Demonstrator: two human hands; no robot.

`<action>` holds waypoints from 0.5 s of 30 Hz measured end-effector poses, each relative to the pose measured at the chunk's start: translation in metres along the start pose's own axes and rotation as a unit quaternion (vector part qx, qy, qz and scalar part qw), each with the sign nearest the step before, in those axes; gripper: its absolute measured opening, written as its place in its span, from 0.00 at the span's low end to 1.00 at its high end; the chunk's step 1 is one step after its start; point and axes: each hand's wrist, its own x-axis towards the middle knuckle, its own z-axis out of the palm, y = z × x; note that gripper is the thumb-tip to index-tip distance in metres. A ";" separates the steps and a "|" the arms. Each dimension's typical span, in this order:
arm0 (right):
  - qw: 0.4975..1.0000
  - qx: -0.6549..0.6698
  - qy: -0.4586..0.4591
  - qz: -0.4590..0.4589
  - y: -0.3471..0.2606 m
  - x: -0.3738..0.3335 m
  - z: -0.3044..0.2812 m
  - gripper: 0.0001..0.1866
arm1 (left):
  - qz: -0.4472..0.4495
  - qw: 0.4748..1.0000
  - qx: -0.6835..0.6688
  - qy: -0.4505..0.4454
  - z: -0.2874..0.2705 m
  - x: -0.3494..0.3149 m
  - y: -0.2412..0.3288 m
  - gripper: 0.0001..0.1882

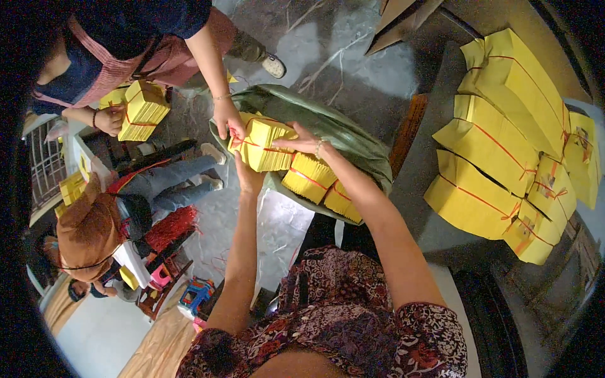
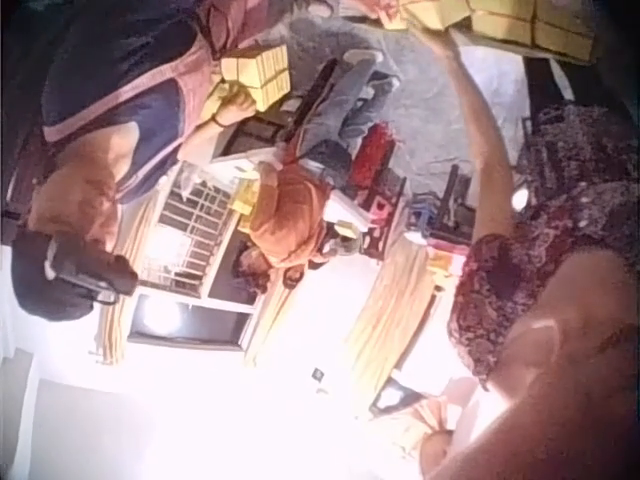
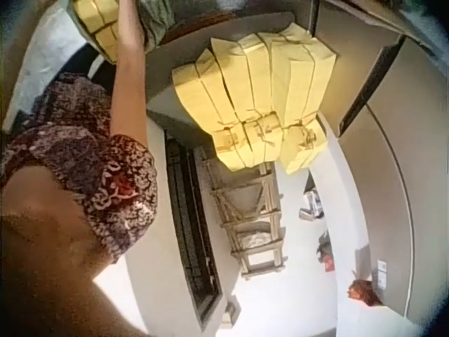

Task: Packaging pre-tied bundles of yellow paper into a large green sack.

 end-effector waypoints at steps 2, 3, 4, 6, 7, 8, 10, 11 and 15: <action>1.000 -0.024 -0.016 -0.006 -0.002 0.002 -0.003 0.49 | -0.033 0.999 -0.042 -0.007 -0.003 0.003 0.008 0.35; 0.999 -0.045 -0.016 -0.010 -0.007 0.003 -0.001 0.48 | -0.047 0.998 -0.029 0.001 -0.004 0.003 0.011 0.35; 0.998 -0.058 -0.020 0.004 -0.009 0.000 -0.001 0.50 | -0.054 0.997 -0.059 -0.022 -0.006 0.004 0.013 0.33; 0.996 -0.083 -0.020 0.020 -0.016 -0.002 -0.001 0.50 | -0.081 0.988 -0.125 -0.040 -0.005 0.003 0.015 0.32; 0.994 -0.106 -0.018 0.035 -0.020 -0.005 -0.001 0.51 | -0.109 0.974 -0.188 -0.058 -0.003 0.001 0.015 0.31; 0.993 -0.107 -0.017 0.038 -0.023 -0.007 0.000 0.51 | -0.064 0.987 -0.137 -0.060 0.001 -0.003 0.010 0.29; 0.982 -0.183 0.008 0.044 -0.033 -0.011 0.003 0.52 | -0.139 0.983 -0.121 -0.012 -0.002 -0.004 0.009 0.28; 0.979 -0.195 0.046 0.045 -0.028 -0.011 0.011 0.52 | -0.164 0.980 -0.114 -0.009 -0.004 -0.001 0.011 0.29; 0.947 -0.304 0.103 0.017 -0.043 -0.018 0.033 0.54 | -0.297 0.946 -0.096 -0.083 -0.018 0.017 0.033 0.30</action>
